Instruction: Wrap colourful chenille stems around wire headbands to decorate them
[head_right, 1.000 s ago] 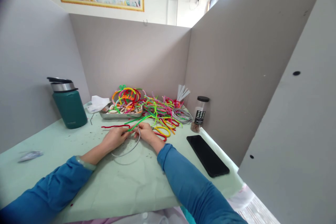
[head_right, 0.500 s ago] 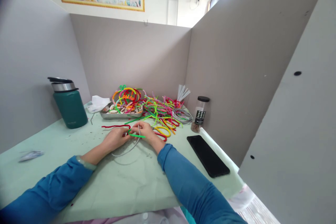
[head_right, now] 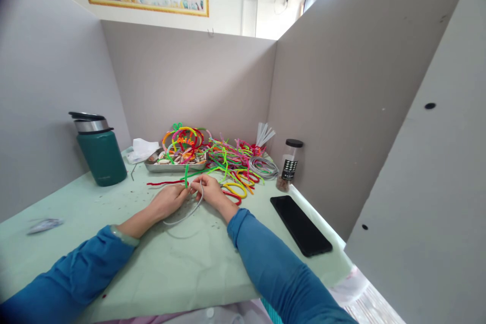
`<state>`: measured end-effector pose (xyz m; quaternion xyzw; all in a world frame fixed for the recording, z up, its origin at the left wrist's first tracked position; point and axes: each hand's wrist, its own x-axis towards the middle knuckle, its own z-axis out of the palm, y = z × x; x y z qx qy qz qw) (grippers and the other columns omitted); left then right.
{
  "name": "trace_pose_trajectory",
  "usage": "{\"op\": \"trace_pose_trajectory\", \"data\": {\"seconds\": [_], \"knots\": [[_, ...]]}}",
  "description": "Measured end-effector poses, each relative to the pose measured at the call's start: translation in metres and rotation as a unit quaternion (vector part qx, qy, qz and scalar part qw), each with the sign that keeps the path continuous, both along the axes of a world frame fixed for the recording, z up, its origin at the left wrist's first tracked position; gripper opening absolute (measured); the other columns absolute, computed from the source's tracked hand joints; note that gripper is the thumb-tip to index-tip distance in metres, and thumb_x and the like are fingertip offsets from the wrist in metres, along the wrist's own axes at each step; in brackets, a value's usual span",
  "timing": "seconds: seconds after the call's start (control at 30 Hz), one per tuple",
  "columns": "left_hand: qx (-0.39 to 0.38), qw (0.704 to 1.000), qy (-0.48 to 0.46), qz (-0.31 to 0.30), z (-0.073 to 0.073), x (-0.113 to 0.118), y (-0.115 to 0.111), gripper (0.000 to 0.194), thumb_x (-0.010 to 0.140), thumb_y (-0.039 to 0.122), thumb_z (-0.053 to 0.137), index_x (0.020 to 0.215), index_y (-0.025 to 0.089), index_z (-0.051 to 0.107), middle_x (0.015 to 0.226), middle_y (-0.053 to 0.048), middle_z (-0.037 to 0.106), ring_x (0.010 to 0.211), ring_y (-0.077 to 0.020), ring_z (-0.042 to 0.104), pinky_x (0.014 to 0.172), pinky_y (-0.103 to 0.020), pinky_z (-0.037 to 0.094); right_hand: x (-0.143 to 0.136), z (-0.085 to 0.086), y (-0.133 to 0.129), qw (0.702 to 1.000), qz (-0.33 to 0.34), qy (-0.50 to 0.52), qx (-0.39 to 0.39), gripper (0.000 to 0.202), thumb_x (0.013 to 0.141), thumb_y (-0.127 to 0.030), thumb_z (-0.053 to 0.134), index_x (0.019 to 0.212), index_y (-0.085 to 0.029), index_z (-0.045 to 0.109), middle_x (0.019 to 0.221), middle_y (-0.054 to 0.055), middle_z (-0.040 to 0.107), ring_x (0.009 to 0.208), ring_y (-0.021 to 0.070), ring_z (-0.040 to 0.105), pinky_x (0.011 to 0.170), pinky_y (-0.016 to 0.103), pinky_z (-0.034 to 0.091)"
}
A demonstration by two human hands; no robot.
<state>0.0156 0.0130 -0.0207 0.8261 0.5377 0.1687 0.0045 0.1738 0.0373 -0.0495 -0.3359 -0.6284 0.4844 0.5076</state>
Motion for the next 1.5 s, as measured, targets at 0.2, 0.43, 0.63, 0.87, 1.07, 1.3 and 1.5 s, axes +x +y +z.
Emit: {"op": "trace_pose_trajectory", "data": {"seconds": [0.2, 0.43, 0.63, 0.87, 1.07, 1.3, 1.5], "knots": [[-0.03, 0.999, -0.01, 0.04, -0.001, 0.0, 0.004, 0.039, 0.089, 0.035, 0.03, 0.074, 0.017, 0.06, 0.077, -0.01, 0.067, 0.076, -0.02, 0.062, 0.065, -0.027, 0.036, 0.0, -0.003, 0.002, 1.0, 0.0, -0.005, -0.006, 0.031, 0.072, -0.037, 0.065, 0.091, -0.015, 0.054, 0.065, -0.001, 0.063, 0.041, 0.0072, 0.052, 0.039, 0.018, 0.04], [-0.012, 0.999, -0.044, 0.019, -0.003, -0.001, 0.006, 0.024, 0.083, 0.022, 0.036, 0.089, 0.02, 0.059, 0.078, -0.006, 0.067, 0.078, -0.0197, 0.062, 0.063, -0.026, 0.035, -0.002, -0.005, 0.002, 0.999, -0.01, -0.045, 0.018, 0.028, 0.074, -0.033, 0.064, 0.093, -0.017, 0.054, 0.065, -0.002, 0.06, 0.04, 0.0072, 0.051, 0.037, 0.017, 0.039], [-0.008, 0.999, -0.047, 0.001, -0.005, 0.0, 0.007, 0.02, 0.082, 0.021, 0.036, 0.084, 0.019, 0.056, 0.074, -0.005, 0.065, 0.073, -0.0181, 0.06, 0.062, -0.025, 0.034, -0.002, -0.005, 0.001, 0.997, -0.017, -0.062, 0.032, 0.023, 0.073, -0.032, 0.064, 0.088, -0.017, 0.054, 0.065, -0.002, 0.059, 0.042, 0.0081, 0.052, 0.04, 0.019, 0.039], [-0.015, 0.999, -0.043, -0.01, -0.007, -0.002, 0.008, 0.017, 0.08, 0.02, 0.04, 0.083, 0.019, 0.056, 0.073, -0.003, 0.064, 0.072, -0.017, 0.059, 0.06, -0.024, 0.033, -0.001, 0.0, -0.004, 0.996, -0.016, -0.084, 0.021, 0.016, 0.072, -0.028, 0.065, 0.079, -0.017, 0.056, 0.051, -0.005, 0.053, 0.044, 0.0099, 0.051, 0.042, 0.02, 0.038], [-0.012, 0.999, -0.034, -0.031, -0.01, -0.005, 0.01, 0.014, 0.08, 0.021, 0.04, 0.083, 0.02, 0.054, 0.077, -0.003, 0.064, 0.075, -0.0174, 0.059, 0.061, -0.024, 0.034, -0.001, 0.002, -0.005, 0.995, -0.011, -0.094, 0.025, 0.013, 0.072, -0.026, 0.064, 0.078, -0.018, 0.056, 0.053, -0.004, 0.054, 0.045, 0.01, 0.052, 0.044, 0.02, 0.039], [-0.013, 0.998, -0.044, -0.036, -0.009, -0.003, 0.009, 0.012, 0.078, 0.018, 0.042, 0.083, 0.02, 0.053, 0.076, -0.003, 0.063, 0.073, -0.0173, 0.058, 0.059, -0.025, 0.034, -0.002, 0.007, -0.009, 0.993, -0.022, -0.109, 0.025, 0.01, 0.072, -0.024, 0.063, 0.077, -0.017, 0.056, 0.054, -0.004, 0.054, 0.046, 0.01, 0.052, 0.044, 0.02, 0.039], [-0.02, 0.998, -0.052, -0.028, -0.011, -0.004, 0.011, 0.011, 0.08, 0.021, 0.043, 0.084, 0.019, 0.053, 0.076, -0.002, 0.063, 0.074, -0.0172, 0.059, 0.062, -0.025, 0.035, -0.001, 0.004, -0.007, 0.993, -0.023, -0.11, 0.032, 0.012, 0.073, -0.027, 0.062, 0.077, -0.018, 0.055, 0.054, -0.004, 0.054, 0.045, 0.0103, 0.051, 0.043, 0.02, 0.038]]}}
